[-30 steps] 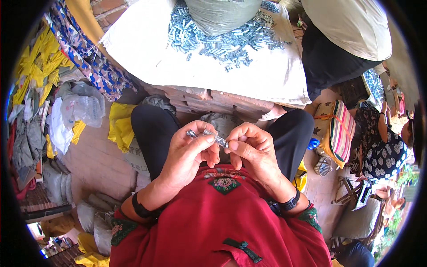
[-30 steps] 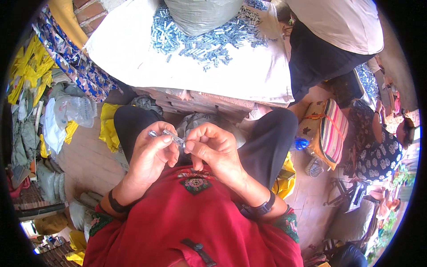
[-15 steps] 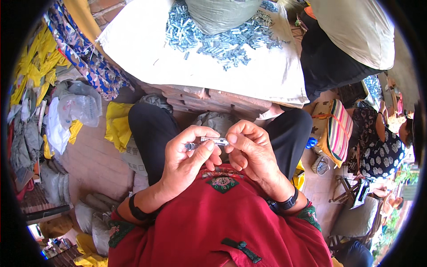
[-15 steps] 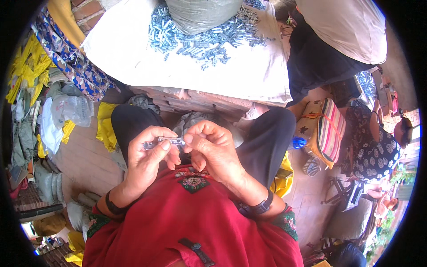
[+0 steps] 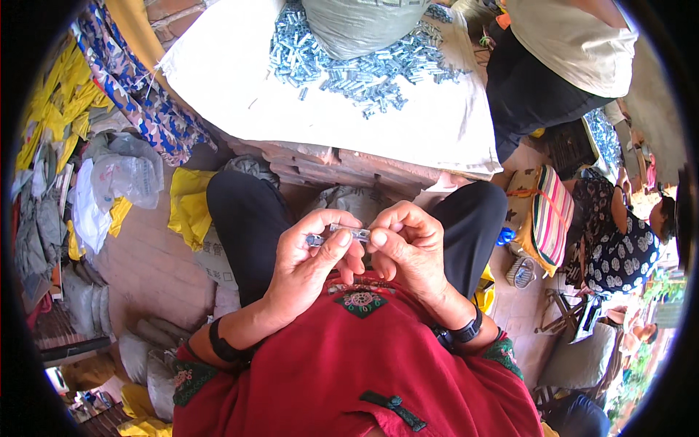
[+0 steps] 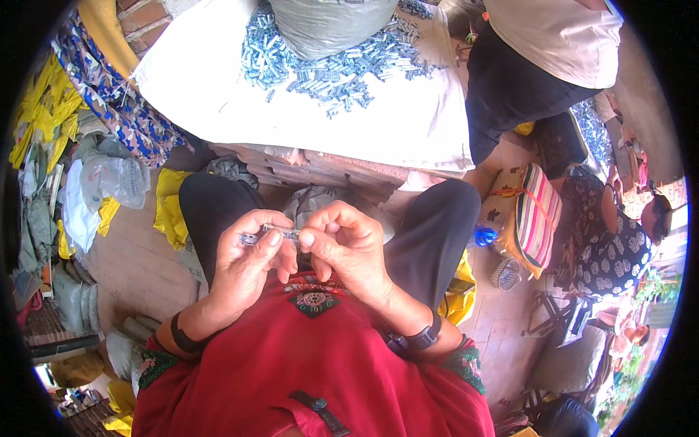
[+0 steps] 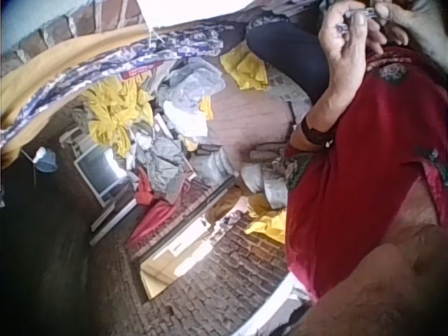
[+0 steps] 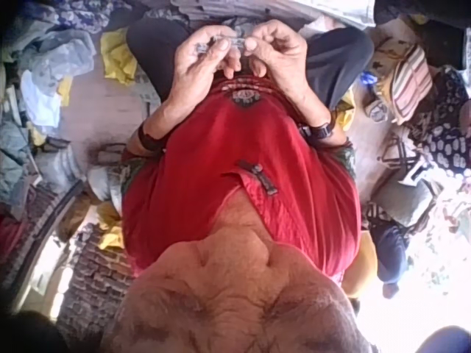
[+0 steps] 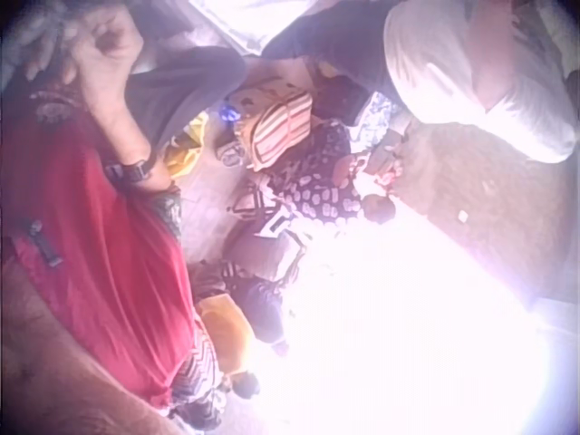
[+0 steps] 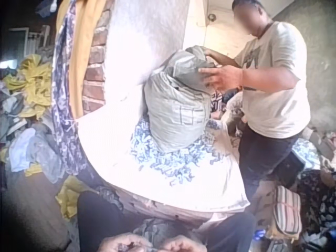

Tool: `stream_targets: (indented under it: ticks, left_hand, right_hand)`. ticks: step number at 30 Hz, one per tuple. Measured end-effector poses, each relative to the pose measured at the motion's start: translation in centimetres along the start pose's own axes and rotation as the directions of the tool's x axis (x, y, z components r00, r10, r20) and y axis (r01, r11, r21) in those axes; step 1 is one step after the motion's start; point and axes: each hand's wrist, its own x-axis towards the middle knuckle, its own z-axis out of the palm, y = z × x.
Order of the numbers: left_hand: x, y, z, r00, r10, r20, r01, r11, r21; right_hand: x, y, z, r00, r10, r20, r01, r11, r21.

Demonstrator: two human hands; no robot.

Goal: Assembling small metal components by hand, then placing them into a bag.

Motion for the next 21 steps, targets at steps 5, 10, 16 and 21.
stream_targets:
  ticks: [5,10,16,21]
  left_hand:
    - [0.0,-0.6,-0.2,0.989,-0.068,0.132,0.097,0.969,-0.226]
    - [0.6,-1.0,0.0,0.978,-0.138,0.16,0.181,0.938,-0.297]
    - [2.2,-3.4,-2.5,0.936,-0.304,0.179,0.353,0.802,-0.482]
    - [3.0,-6.7,-5.7,0.881,-0.471,0.034,0.417,0.742,-0.524]
  right_hand:
    - [0.0,1.1,-1.0,0.987,0.088,0.138,-0.113,0.977,0.184]
    - [0.0,1.0,-0.9,0.98,0.126,0.153,-0.163,0.951,0.263]
    - [0.8,2.1,-4.1,0.955,0.27,0.124,-0.287,0.945,0.158]
    - [1.3,3.6,-8.9,0.894,0.412,-0.178,-0.398,0.545,-0.738]
